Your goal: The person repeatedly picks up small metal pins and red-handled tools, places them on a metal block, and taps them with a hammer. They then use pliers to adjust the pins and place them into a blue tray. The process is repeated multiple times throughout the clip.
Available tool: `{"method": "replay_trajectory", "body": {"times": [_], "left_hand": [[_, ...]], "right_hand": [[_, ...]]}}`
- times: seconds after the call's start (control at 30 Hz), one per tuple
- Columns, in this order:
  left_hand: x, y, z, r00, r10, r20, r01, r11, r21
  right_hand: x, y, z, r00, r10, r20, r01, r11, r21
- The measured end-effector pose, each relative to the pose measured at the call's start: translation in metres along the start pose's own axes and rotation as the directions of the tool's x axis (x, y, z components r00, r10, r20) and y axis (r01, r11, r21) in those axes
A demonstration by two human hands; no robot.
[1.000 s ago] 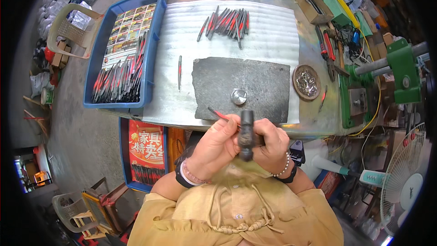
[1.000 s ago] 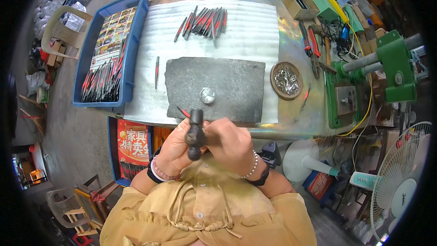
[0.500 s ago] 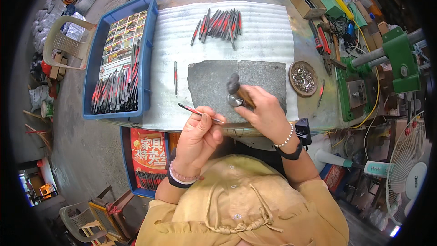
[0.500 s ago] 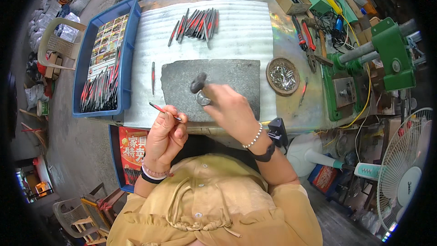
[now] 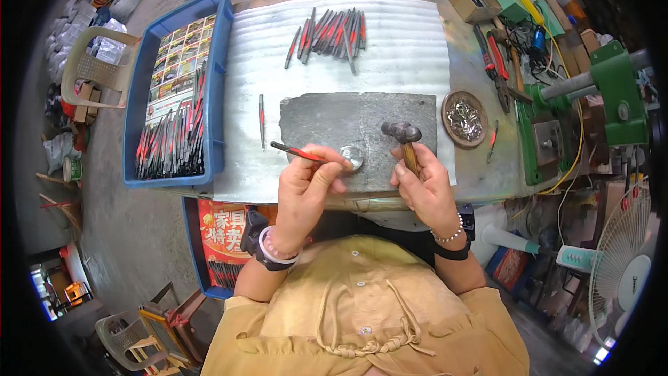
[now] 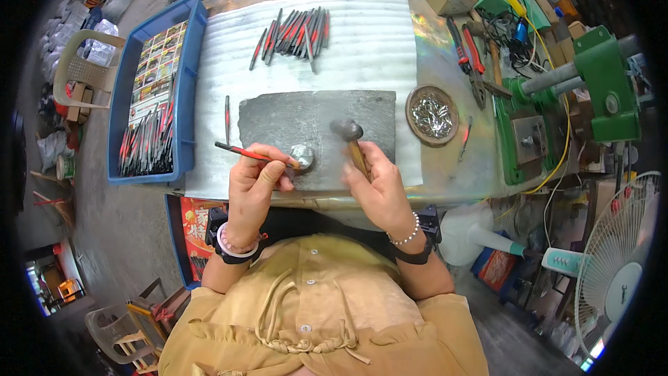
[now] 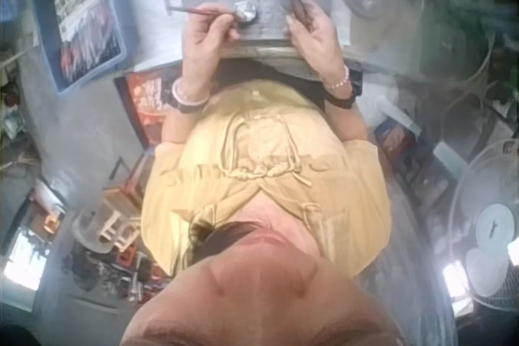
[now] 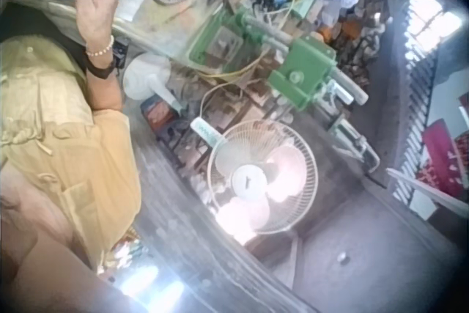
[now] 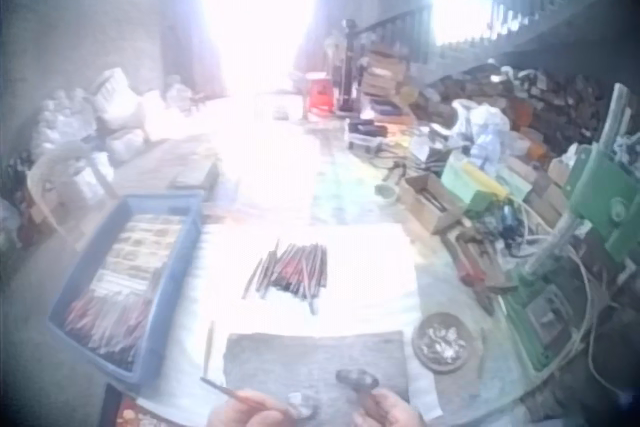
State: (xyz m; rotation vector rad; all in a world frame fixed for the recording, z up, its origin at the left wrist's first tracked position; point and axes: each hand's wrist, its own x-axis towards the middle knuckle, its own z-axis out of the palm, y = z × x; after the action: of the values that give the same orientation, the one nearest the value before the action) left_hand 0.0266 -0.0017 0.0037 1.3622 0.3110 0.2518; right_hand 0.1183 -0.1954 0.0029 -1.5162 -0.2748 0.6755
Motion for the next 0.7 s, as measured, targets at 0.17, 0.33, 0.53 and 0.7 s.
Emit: {"method": "replay_trajectory", "body": {"times": [0.17,0.33,0.53,0.7], "left_hand": [[0.0044,-0.0031,0.0024,1.000,0.026,-0.007,-0.025,0.993,0.118],[0.0062,-0.0034,0.0048,0.998,0.063,0.005,-0.063,0.980,0.190],[0.0071,-0.0011,0.0076,0.997,0.078,-0.006,-0.075,0.975,0.209],[0.0073,-0.0015,0.0076,0.996,0.091,0.001,-0.088,0.968,0.237]], "right_hand": [[0.0019,0.0037,0.0005,1.000,-0.003,0.009,0.002,0.993,0.119],[0.0021,0.0033,0.0006,0.997,-0.054,0.047,0.048,0.990,0.131],[0.0013,0.0019,0.0000,0.997,-0.059,0.041,0.053,0.989,0.136],[0.0024,0.0006,0.0010,0.997,-0.066,0.027,0.064,0.995,0.076]]}}
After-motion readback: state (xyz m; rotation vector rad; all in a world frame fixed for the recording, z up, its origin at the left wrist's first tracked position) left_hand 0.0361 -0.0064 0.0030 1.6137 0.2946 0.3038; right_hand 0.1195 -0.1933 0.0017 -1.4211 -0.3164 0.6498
